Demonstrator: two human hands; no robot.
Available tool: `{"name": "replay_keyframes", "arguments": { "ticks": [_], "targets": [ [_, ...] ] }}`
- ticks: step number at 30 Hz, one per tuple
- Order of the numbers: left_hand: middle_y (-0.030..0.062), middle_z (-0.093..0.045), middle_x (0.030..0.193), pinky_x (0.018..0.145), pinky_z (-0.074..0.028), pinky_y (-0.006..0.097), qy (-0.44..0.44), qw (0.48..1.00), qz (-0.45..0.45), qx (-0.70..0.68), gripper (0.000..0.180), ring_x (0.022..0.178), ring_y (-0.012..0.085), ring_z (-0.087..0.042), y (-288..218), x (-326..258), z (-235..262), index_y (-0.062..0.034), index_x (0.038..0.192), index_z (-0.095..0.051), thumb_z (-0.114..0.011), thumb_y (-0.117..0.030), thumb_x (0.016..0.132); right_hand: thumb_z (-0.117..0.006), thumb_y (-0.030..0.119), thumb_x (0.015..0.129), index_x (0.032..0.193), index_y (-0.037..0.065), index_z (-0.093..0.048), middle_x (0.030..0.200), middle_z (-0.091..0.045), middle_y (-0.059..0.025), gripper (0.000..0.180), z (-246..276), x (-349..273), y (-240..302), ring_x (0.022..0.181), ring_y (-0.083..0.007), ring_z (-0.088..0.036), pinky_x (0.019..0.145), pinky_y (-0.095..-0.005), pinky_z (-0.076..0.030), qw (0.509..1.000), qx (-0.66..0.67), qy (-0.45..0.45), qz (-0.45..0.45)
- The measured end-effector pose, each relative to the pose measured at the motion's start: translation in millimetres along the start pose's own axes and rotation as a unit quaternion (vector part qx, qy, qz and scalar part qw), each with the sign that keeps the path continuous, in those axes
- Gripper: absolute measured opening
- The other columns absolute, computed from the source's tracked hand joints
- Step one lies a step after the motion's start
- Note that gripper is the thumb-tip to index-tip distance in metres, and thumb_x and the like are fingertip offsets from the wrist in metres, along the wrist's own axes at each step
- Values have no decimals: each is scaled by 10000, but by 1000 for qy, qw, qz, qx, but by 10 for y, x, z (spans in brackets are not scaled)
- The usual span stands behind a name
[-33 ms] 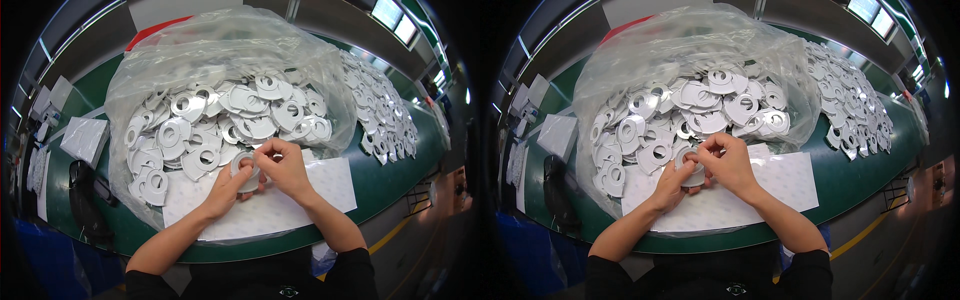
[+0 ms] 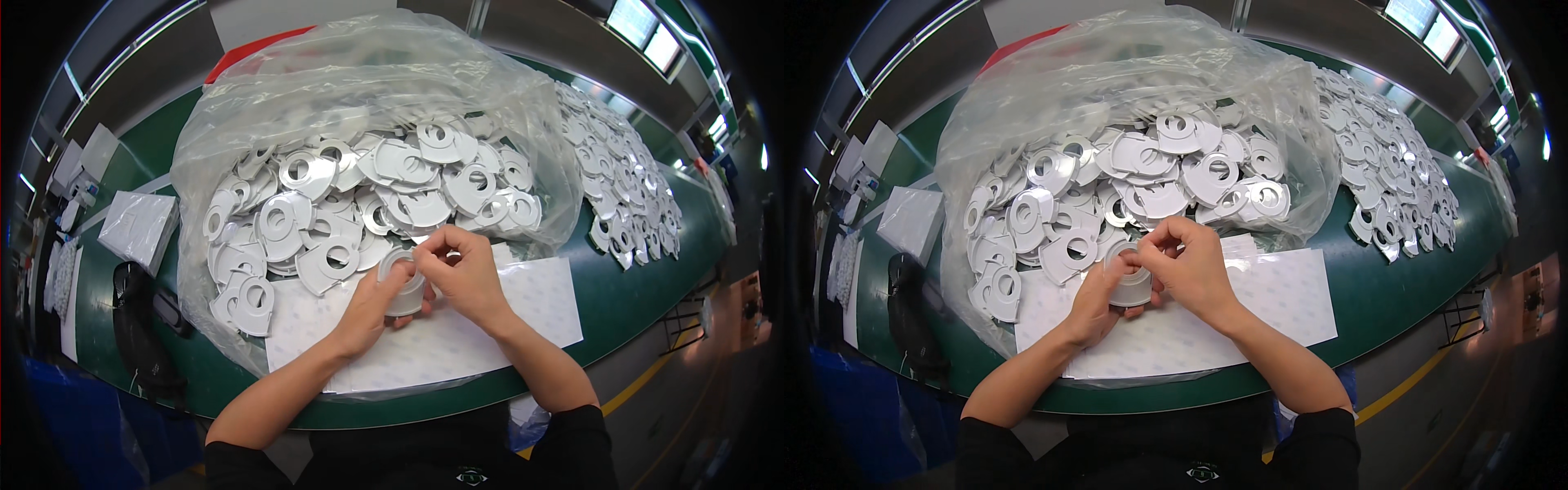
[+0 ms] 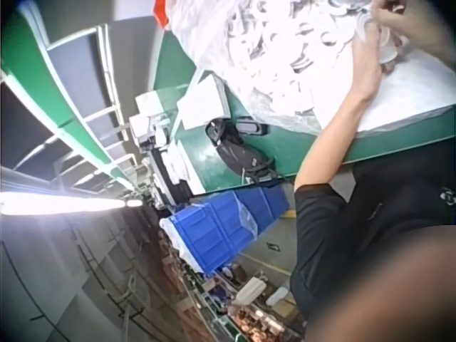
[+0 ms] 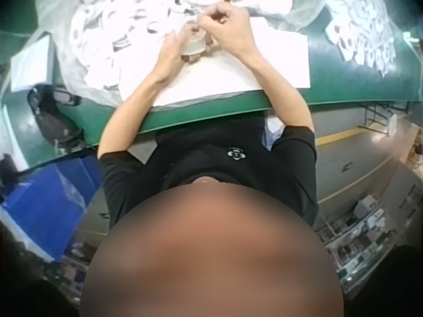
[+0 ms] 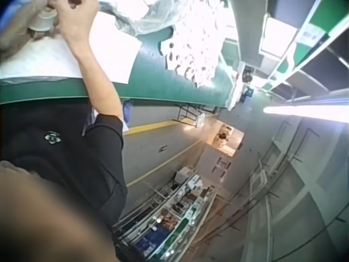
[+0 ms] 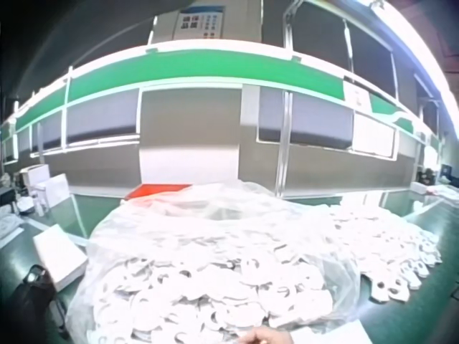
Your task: Peeling circular white stickers from a sheet and applying them onto white circular lighting fixture components.
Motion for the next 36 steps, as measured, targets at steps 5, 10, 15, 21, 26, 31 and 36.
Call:
{"name": "replay_keyframes", "arguments": {
  "ticks": [5,10,15,21,26,31,36],
  "targets": [
    [52,-598,893,494,-354,195,12,997,20,-68,885,734,95,-583,-46,-20,-33,-71,1169,-484,-16,-743,832,-664,130,817,712,-15,-545,663,-619,-63,215,-51,-31,37,434,-82,-552,394,-201,-409,1000,-18,-5,-7],
    [68,-599,912,498,-338,207,20,997,36,-58,919,760,110,-583,-43,-3,-32,-64,1170,-473,-16,-774,805,-734,338,693,623,45,-478,584,-518,-57,395,-51,-48,18,503,-188,-514,446,-325,-380,951,-284,-91,80],
    [83,-598,932,503,-321,220,23,998,50,-37,917,765,143,-578,-75,8,-37,-58,1144,-462,-24,-786,799,-747,372,633,606,55,-446,586,-485,-62,438,-54,-53,95,546,-231,-501,481,-370,-374,902,-396,-91,143],
    [96,-600,887,494,-325,234,4,994,81,-68,856,753,184,-593,-113,9,-1,-77,1022,-479,-31,-775,812,-763,332,641,688,35,-511,638,-537,-77,393,29,-68,152,586,-244,-545,535,-357,-418,900,-409,-19,150],
    [103,-611,826,444,-329,216,-5,980,113,-161,853,707,170,-611,-144,21,5,-63,1000,-512,-62,-766,826,-716,246,729,770,9,-579,679,-586,-93,277,121,-65,155,644,-255,-584,599,-358,-454,934,-334,34,122],
    [132,-615,879,473,-355,244,12,978,136,-161,853,740,205,-616,-103,15,72,-72,1031,-507,-44,-759,828,-641,161,808,804,7,-604,682,-602,-108,159,95,-76,100,645,-213,-594,603,-325,-457,929,-354,2,106],
    [124,-622,1042,662,-465,278,46,982,88,-161,771,925,203,-606,-112,-61,41,-42,1258,-431,-131,-661,910,-605,146,847,814,-22,-590,686,-582,-38,172,239,17,43,659,-111,-562,575,-253,-443,985,-150,63,58]
  ]
}}
Point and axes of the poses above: each hand's wrist, its own x-axis towards the middle knuckle, its own z-axis out of the back of the hand, y = z × x, the point moved 1 cm from there along x, towards the middle knuckle
